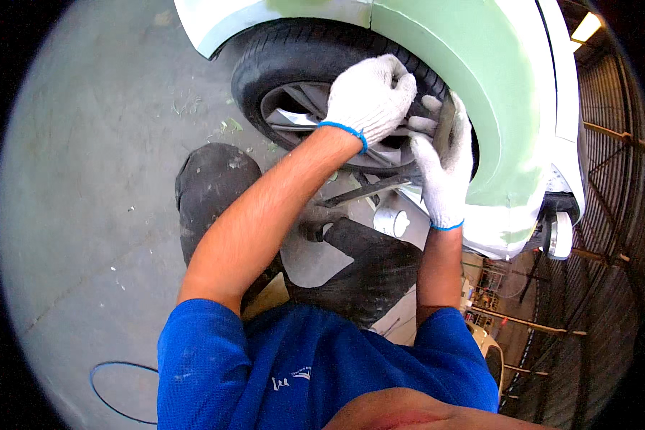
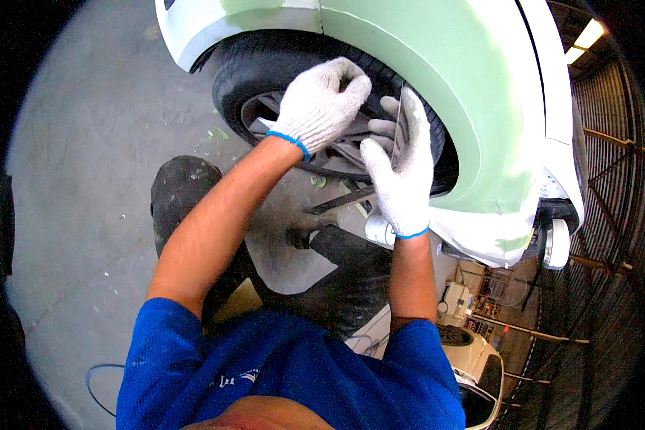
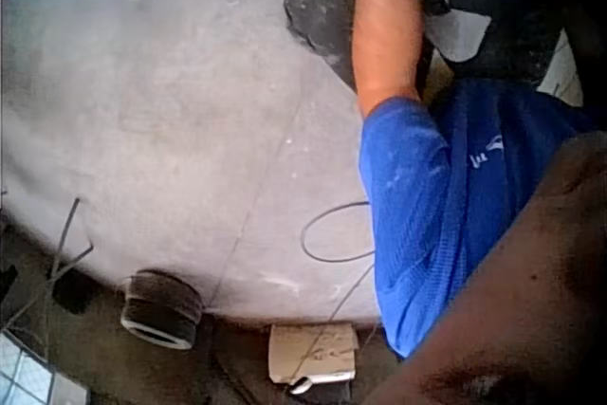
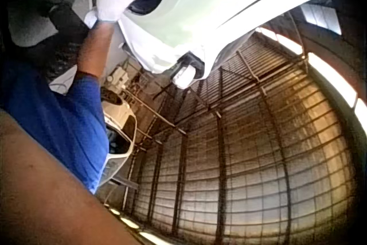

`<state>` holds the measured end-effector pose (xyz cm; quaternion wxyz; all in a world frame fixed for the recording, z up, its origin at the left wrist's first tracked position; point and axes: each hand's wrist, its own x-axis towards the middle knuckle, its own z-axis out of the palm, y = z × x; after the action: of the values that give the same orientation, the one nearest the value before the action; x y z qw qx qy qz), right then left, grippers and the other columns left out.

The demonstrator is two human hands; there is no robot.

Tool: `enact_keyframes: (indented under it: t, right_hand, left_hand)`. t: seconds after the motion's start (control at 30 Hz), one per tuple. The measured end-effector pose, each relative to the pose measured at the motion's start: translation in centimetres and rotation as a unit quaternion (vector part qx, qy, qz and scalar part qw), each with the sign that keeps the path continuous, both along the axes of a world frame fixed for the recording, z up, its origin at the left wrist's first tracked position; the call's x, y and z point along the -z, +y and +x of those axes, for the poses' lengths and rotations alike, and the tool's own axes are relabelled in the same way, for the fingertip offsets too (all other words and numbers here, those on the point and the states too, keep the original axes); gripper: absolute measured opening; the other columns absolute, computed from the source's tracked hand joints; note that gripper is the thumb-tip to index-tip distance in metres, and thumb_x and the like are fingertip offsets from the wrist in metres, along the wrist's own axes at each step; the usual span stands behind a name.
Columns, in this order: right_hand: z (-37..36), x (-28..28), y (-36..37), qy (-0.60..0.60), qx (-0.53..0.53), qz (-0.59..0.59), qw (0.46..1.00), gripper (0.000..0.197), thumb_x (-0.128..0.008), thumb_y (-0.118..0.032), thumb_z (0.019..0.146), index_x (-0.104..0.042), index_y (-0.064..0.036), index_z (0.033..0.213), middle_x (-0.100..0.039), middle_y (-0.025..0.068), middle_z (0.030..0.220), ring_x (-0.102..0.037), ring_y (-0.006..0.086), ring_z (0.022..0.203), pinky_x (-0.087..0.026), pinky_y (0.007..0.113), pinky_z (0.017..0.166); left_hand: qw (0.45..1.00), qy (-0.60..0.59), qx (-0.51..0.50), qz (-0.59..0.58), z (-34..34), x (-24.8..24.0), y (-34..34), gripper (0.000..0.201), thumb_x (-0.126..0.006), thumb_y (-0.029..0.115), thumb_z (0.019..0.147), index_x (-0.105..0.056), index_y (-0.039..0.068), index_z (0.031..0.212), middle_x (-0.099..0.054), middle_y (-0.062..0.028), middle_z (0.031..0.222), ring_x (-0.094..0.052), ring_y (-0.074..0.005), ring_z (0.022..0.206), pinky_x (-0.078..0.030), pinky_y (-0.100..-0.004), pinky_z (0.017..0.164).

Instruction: The person kneels beside a light green car and uses a sanding block to smooth the surface of the front wheel arch. They repeatedly rub the sanding block against the curved panel above the tire.

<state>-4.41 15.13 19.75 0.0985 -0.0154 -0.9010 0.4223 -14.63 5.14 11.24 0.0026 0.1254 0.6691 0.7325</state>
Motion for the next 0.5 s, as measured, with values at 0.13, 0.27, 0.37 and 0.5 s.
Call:
enact_keyframes:
  t: [0.13, 0.27, 0.37, 0.5]
  right_hand:
    - [-1.6, -1.5, -1.0, 0.018, -0.007, -0.027, 0.999, 0.076, -0.063, 0.006, 0.085, -0.030, 0.0002, 0.153, -0.049, 0.0161, 0.139, -0.057, 0.0200, 0.110, -0.050, 0.032, 0.095]
    - [-3.3, -2.2, -2.4, 0.052, -0.027, 0.077, 0.995, 0.070, -0.066, -0.001, 0.085, -0.036, 0.0028, 0.148, -0.051, 0.0151, 0.137, -0.058, 0.0186, 0.110, -0.051, 0.033, 0.096]
    - [-4.0, -2.1, -3.0, 0.136, -0.028, 0.259, 0.956, 0.069, -0.062, 0.000, 0.081, -0.039, 0.0030, 0.146, -0.048, 0.0177, 0.141, -0.051, 0.0263, 0.127, -0.043, 0.038, 0.108]
    - [-4.5, -1.2, -2.9, 0.188, -0.046, 0.265, 0.945, 0.070, -0.064, 0.000, 0.075, -0.044, 0.0014, 0.143, -0.050, 0.0202, 0.135, -0.053, 0.0321, 0.125, -0.042, 0.040, 0.109]
  left_hand:
    - [0.996, -0.004, 0.006, 0.089, -0.1, -0.3, -0.1, 0.038, -0.058, 0.037, 0.094, -0.068, 0.002, 0.104, -0.070, -0.0166, 0.096, -0.067, -0.0297, 0.092, -0.052, -0.0383, 0.084]
    - [0.953, 0.018, 0.062, 0.295, 0.2, -1.6, -0.7, 0.045, -0.057, 0.042, 0.095, -0.068, 0.002, 0.113, -0.069, -0.0189, 0.105, -0.068, -0.0301, 0.100, -0.052, -0.0379, 0.088]
    - [0.899, -0.006, 0.158, 0.409, 0.3, -1.7, -0.2, 0.047, -0.057, 0.036, 0.099, -0.057, 0.000, 0.129, -0.063, -0.0178, 0.119, -0.064, -0.0244, 0.110, -0.051, -0.0333, 0.094]
    - [0.902, 0.059, 0.160, 0.397, -0.5, -0.5, 0.3, 0.049, -0.057, 0.036, 0.099, -0.052, 0.002, 0.135, -0.060, -0.0172, 0.124, -0.062, -0.0304, 0.113, -0.049, -0.0346, 0.099]
